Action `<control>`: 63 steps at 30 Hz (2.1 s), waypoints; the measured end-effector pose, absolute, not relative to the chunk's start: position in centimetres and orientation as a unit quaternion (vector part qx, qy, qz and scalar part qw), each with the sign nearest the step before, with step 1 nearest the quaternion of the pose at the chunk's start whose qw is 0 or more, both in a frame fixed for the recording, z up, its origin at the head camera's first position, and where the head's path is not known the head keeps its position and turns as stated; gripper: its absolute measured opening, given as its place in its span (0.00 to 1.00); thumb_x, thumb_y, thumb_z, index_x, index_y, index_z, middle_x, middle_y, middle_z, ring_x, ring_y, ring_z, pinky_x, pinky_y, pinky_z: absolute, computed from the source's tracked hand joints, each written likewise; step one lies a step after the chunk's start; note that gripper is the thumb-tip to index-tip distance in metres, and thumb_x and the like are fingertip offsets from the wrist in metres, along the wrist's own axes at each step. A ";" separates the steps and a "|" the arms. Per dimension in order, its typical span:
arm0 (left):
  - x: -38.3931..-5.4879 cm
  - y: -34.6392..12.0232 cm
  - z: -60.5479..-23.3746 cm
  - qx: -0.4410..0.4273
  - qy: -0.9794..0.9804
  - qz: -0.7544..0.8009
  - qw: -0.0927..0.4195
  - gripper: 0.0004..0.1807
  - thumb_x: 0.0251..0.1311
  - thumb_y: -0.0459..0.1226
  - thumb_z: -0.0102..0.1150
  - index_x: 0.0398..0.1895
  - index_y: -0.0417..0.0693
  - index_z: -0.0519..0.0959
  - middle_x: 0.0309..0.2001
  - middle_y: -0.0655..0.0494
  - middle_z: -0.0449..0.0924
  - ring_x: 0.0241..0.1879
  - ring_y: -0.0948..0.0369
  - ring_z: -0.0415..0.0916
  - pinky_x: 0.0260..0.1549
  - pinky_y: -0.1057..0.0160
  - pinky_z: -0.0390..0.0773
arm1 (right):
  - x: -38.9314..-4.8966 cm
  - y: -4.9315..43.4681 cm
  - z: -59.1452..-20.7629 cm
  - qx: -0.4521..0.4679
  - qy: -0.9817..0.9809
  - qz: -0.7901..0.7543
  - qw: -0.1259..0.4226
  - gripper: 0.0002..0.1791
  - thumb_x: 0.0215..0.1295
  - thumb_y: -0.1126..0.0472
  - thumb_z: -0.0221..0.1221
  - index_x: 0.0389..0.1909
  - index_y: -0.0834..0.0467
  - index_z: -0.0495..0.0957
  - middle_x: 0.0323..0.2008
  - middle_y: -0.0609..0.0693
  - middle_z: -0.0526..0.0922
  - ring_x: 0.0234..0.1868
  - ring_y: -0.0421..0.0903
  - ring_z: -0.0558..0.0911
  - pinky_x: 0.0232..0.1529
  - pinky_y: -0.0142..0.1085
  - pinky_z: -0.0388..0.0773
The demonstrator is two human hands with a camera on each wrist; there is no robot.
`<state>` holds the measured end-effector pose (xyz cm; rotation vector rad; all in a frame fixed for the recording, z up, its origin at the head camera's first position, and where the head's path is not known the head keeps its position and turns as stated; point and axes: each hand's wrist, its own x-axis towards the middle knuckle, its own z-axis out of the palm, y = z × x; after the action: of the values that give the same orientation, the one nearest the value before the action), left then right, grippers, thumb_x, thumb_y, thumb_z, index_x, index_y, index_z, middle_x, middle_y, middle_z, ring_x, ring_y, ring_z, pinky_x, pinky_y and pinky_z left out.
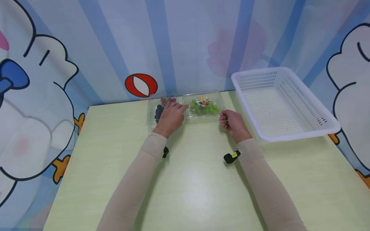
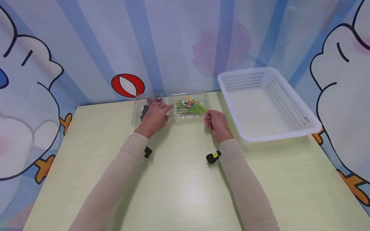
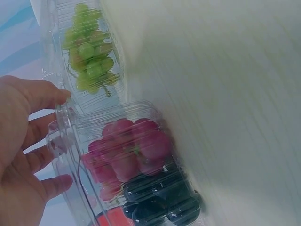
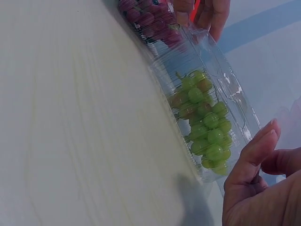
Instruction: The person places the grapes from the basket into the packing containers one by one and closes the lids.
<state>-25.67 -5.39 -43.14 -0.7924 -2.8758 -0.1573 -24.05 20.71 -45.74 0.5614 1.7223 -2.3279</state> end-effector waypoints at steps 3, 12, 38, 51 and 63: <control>-25.6 -5.4 -43.2 -0.267 -0.959 -0.058 0.077 0.26 0.70 0.34 0.59 0.71 0.49 0.73 0.61 0.48 0.81 0.64 0.50 0.73 0.72 0.48 0.63 | -23.9 20.6 -45.7 0.192 0.590 -0.778 0.100 0.12 0.78 0.61 0.49 0.41 0.66 0.74 0.19 0.45 0.77 0.17 0.35 0.74 0.18 0.23 0.73; -25.6 -5.3 -43.0 -0.262 -0.961 -0.055 0.070 0.26 0.70 0.34 0.59 0.71 0.49 0.72 0.63 0.48 0.79 0.66 0.50 0.72 0.73 0.47 0.61 | -23.2 20.2 -45.2 0.182 0.625 -0.748 0.133 0.15 0.76 0.58 0.47 0.50 0.66 0.72 0.22 0.45 0.81 0.20 0.36 0.80 0.25 0.25 0.79; -25.7 -5.4 -43.2 -0.279 -0.956 -0.049 0.080 0.26 0.70 0.35 0.59 0.71 0.49 0.72 0.63 0.47 0.79 0.65 0.49 0.72 0.71 0.45 0.64 | -22.9 11.4 -46.5 0.161 0.520 -0.819 0.182 0.24 0.73 0.56 0.60 0.61 0.70 0.77 0.16 0.42 0.77 0.13 0.33 0.72 0.15 0.22 0.68; -25.7 -5.5 -43.2 -0.280 -0.955 -0.051 0.087 0.27 0.69 0.35 0.59 0.71 0.48 0.72 0.63 0.47 0.79 0.65 0.49 0.72 0.71 0.45 0.64 | -23.2 10.2 -46.0 0.182 0.529 -0.808 0.186 0.20 0.68 0.56 0.64 0.54 0.65 0.83 0.14 0.41 0.75 0.12 0.33 0.70 0.13 0.23 0.65; -25.8 -5.6 -43.5 -0.282 -0.953 -0.055 0.096 0.28 0.69 0.33 0.58 0.72 0.48 0.72 0.62 0.47 0.80 0.64 0.49 0.73 0.70 0.45 0.65 | -23.6 9.2 -45.9 0.215 0.508 -0.812 0.188 0.20 0.65 0.58 0.66 0.55 0.63 0.84 0.13 0.40 0.73 0.12 0.33 0.69 0.13 0.23 0.63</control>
<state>-25.75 -5.64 -43.55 -0.8343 -2.8233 -0.1619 -23.55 9.16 -45.91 0.6055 1.4296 -2.2855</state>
